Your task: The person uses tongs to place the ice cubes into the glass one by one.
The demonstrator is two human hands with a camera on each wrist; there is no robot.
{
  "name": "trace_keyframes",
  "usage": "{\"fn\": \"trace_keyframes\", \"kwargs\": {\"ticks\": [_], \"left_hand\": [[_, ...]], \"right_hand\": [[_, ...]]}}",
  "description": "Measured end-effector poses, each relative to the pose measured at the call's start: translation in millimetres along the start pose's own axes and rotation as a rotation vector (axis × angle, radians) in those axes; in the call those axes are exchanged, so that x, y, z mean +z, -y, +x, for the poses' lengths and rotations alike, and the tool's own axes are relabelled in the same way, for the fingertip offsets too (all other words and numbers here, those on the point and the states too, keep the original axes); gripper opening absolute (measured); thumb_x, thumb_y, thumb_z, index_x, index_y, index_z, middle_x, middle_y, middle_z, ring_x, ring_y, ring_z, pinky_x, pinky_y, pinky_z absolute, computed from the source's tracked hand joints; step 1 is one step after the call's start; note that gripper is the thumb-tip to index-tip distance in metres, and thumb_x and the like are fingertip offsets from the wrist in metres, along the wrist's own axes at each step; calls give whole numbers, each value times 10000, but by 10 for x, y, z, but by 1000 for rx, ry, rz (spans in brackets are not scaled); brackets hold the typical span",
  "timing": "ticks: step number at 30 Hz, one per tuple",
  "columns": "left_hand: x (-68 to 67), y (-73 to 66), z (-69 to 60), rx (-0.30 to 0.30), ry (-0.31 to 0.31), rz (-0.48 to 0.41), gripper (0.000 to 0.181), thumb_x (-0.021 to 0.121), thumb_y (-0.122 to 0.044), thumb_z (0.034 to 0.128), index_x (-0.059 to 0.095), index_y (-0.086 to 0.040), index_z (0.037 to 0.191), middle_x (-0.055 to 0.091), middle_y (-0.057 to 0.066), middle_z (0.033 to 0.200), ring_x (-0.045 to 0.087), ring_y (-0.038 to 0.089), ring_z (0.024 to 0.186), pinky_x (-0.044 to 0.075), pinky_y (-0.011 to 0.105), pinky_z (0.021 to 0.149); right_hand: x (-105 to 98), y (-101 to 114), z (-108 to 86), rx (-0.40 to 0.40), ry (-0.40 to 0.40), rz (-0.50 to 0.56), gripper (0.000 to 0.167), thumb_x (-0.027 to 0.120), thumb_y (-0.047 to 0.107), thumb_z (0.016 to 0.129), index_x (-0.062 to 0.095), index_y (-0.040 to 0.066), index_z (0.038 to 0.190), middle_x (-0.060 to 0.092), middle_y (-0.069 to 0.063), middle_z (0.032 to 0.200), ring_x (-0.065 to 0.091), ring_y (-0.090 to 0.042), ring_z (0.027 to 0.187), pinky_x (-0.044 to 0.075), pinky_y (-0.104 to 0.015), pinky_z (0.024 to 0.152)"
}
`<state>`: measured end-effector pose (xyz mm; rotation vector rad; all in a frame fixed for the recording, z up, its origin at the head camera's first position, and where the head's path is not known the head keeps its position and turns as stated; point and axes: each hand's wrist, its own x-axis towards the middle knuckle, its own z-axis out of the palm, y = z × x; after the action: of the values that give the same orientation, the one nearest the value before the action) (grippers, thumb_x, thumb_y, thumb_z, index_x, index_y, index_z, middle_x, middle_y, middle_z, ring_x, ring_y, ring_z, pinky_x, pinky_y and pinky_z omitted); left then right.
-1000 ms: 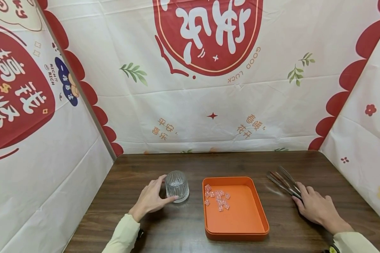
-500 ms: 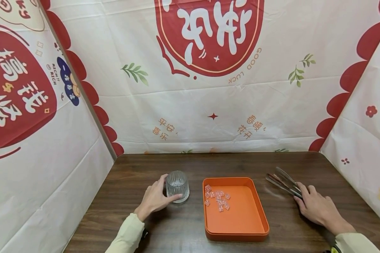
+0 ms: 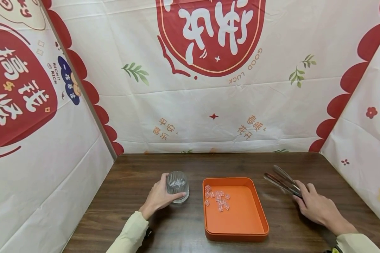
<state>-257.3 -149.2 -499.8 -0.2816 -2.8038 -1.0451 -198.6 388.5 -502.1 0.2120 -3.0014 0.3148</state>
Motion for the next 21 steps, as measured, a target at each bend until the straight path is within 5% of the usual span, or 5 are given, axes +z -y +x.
{"fn": "trace_keyframes", "kwargs": {"ticks": [13, 21], "left_hand": [[10, -47, 30, -12, -35, 20, 1000, 832, -685, 595, 437, -89, 1294, 699, 161, 985, 680, 285, 876, 549, 432, 752], [12, -59, 25, 4, -32, 5, 949, 857, -623, 614, 437, -74, 1265, 698, 167, 939, 679, 279, 841, 548, 424, 743]], "right_hand": [[-51, 104, 6, -35, -67, 9, 534, 571, 277, 990, 345, 42, 1412, 498, -258, 1087, 592, -358, 617, 435, -496, 473], [-86, 122, 8, -15, -33, 21, 550, 547, 355, 1000, 350, 62, 1423, 492, -263, 1113, 571, -310, 594, 429, -474, 471]]}}
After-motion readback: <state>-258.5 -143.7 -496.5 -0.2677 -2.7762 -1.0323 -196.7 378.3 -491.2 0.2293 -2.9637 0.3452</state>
